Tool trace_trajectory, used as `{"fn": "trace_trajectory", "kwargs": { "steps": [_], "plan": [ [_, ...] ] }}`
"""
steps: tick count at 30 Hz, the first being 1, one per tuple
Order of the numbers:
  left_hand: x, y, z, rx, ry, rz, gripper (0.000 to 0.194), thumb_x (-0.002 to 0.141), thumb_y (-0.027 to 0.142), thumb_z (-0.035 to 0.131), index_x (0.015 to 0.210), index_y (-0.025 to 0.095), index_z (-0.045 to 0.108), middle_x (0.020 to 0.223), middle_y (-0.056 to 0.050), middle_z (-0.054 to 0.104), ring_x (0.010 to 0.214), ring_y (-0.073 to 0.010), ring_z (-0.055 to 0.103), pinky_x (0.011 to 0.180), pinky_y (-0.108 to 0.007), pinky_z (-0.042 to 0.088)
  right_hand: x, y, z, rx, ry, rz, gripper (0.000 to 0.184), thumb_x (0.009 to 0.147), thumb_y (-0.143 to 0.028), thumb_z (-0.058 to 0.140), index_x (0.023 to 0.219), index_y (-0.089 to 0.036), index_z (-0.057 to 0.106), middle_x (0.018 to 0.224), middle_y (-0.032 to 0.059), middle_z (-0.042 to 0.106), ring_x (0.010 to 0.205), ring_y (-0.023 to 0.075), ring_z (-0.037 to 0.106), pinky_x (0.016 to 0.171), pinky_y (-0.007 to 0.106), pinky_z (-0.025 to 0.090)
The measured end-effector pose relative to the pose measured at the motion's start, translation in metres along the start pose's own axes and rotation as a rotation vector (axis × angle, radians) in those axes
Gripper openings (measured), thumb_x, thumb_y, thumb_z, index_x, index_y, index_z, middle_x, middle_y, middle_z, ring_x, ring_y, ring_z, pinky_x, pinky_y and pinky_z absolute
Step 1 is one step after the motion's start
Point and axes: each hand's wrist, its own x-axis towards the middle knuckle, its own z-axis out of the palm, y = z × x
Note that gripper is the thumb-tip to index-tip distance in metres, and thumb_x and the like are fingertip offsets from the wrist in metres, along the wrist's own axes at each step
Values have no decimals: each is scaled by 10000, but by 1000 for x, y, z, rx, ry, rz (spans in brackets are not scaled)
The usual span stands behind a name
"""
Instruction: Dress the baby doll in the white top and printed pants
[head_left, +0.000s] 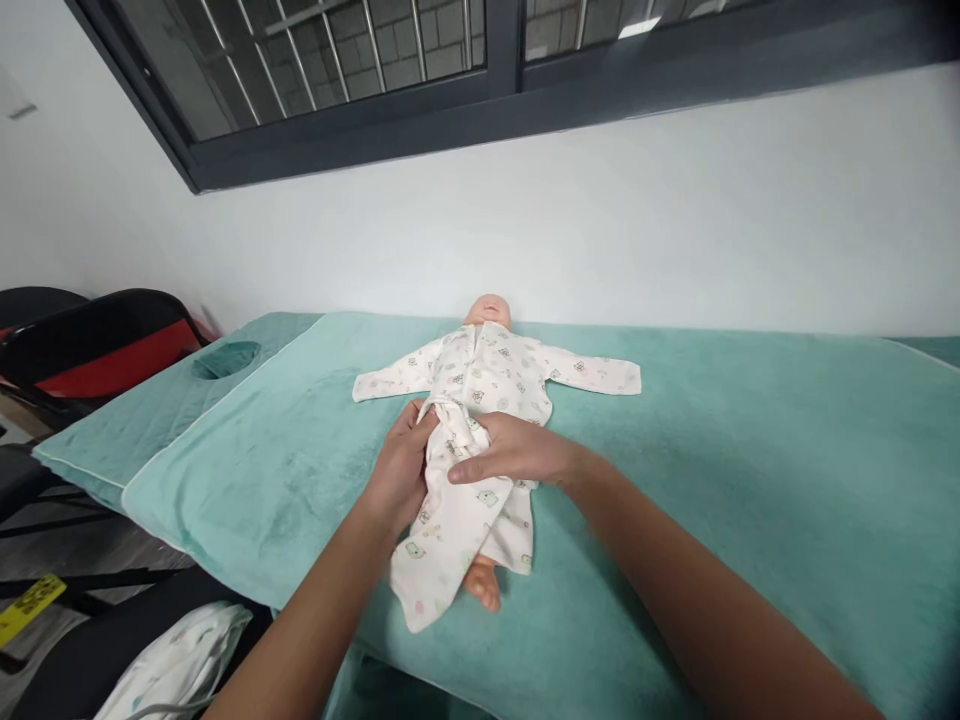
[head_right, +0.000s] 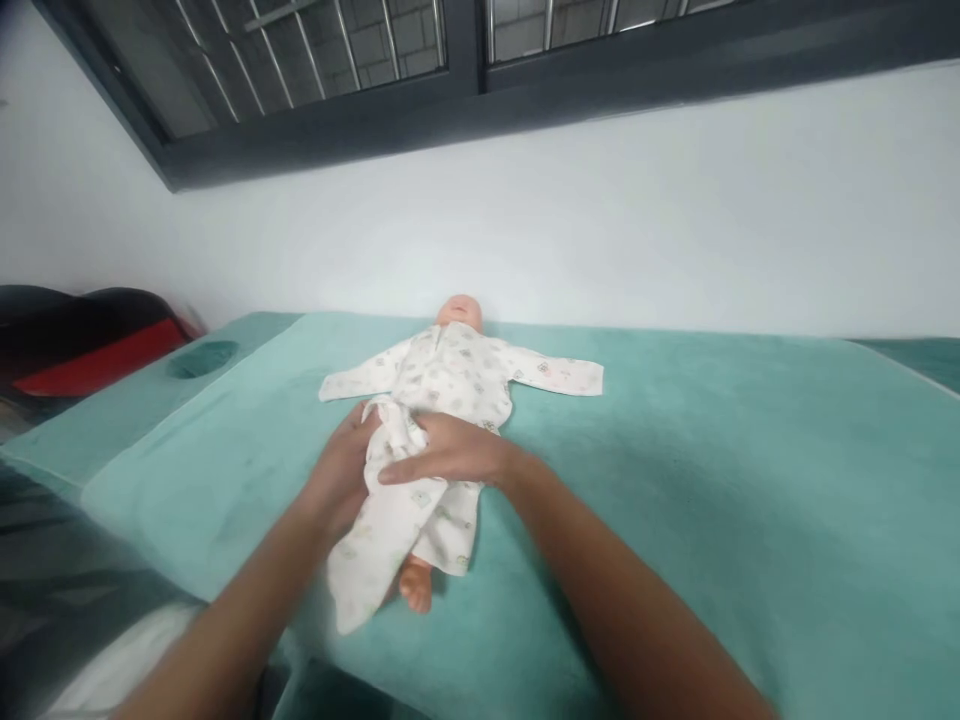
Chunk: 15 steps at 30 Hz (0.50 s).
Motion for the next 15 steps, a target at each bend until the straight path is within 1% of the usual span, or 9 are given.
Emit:
{"fn": "trace_trajectory", "kwargs": {
  "steps": [1, 3, 6, 7, 8, 9, 11, 13, 15],
  "plan": [
    [0, 1, -1, 13, -10, -18, 271, 791, 415, 672, 881, 177, 579, 700, 18, 584, 561, -108, 543, 538, -220, 427, -1, -1, 0, -27, -19, 3, 508, 694, -349, 793, 1163, -225, 640, 1065, 24, 684, 1032, 217, 614, 883, 312, 462],
    [-1, 5, -5, 62, -83, -78, 304, 800, 451, 653, 912, 171, 614, 703, -4, 623, 587, -132, 575, 562, -239, 445, -1, 1, -2, 14, 15, -2, 475, 708, -373, 780, 1138, -217, 651, 1074, 34, 682, 1031, 219, 617, 892, 321, 464],
    [-6, 11, -13, 221, -295, -215, 357, 749, 410, 720, 968, 132, 670, 784, -72, 692, 694, -193, 642, 650, -280, 482, 1, 13, -4, 229, 123, -61, 431, 766, -420, 723, 1116, -177, 655, 1025, 61, 690, 964, 206, 639, 862, 326, 482],
    [-8, 12, -16, 267, -355, -257, 363, 722, 378, 750, 965, 117, 683, 804, -89, 703, 716, -208, 652, 668, -290, 487, 1, 16, -4, 284, 153, -81, 434, 775, -427, 714, 1113, -163, 653, 1000, 67, 692, 937, 203, 644, 841, 324, 488],
    [-9, 12, -17, 286, -385, -276, 362, 703, 354, 769, 957, 108, 691, 817, -100, 709, 726, -216, 656, 678, -295, 490, 2, 18, -3, 313, 180, -98, 439, 777, -431, 710, 1111, -152, 652, 979, 69, 694, 914, 202, 646, 820, 320, 493],
    [-9, 12, -17, 270, -383, -270, 360, 698, 349, 773, 953, 107, 695, 829, -103, 713, 726, -215, 657, 682, -296, 491, 2, 18, -3, 312, 197, -112, 443, 777, -435, 708, 1108, -146, 652, 966, 69, 696, 903, 204, 646, 807, 318, 494],
    [-10, 10, -15, 169, -300, -200, 379, 725, 398, 740, 984, 125, 688, 846, -96, 717, 712, -204, 655, 674, -292, 490, 1, 13, -2, 222, 168, -120, 447, 771, -431, 712, 1117, -154, 654, 984, 61, 694, 944, 213, 638, 837, 323, 483],
    [-11, 8, -11, 98, -167, -115, 426, 743, 455, 707, 1030, 143, 671, 833, -80, 718, 686, -193, 652, 656, -284, 487, -1, 5, -1, 60, 37, -92, 457, 746, -409, 737, 1135, -184, 655, 1036, 44, 689, 1014, 226, 620, 893, 335, 461],
    [-14, 6, -6, 134, -32, -75, 464, 717, 481, 720, 1032, 143, 668, 779, -59, 716, 646, -190, 645, 617, -272, 477, -4, -2, -2, -91, -105, -38, 462, 724, -390, 756, 1141, -218, 657, 1076, 26, 684, 1051, 231, 607, 914, 336, 448]
  ]
}}
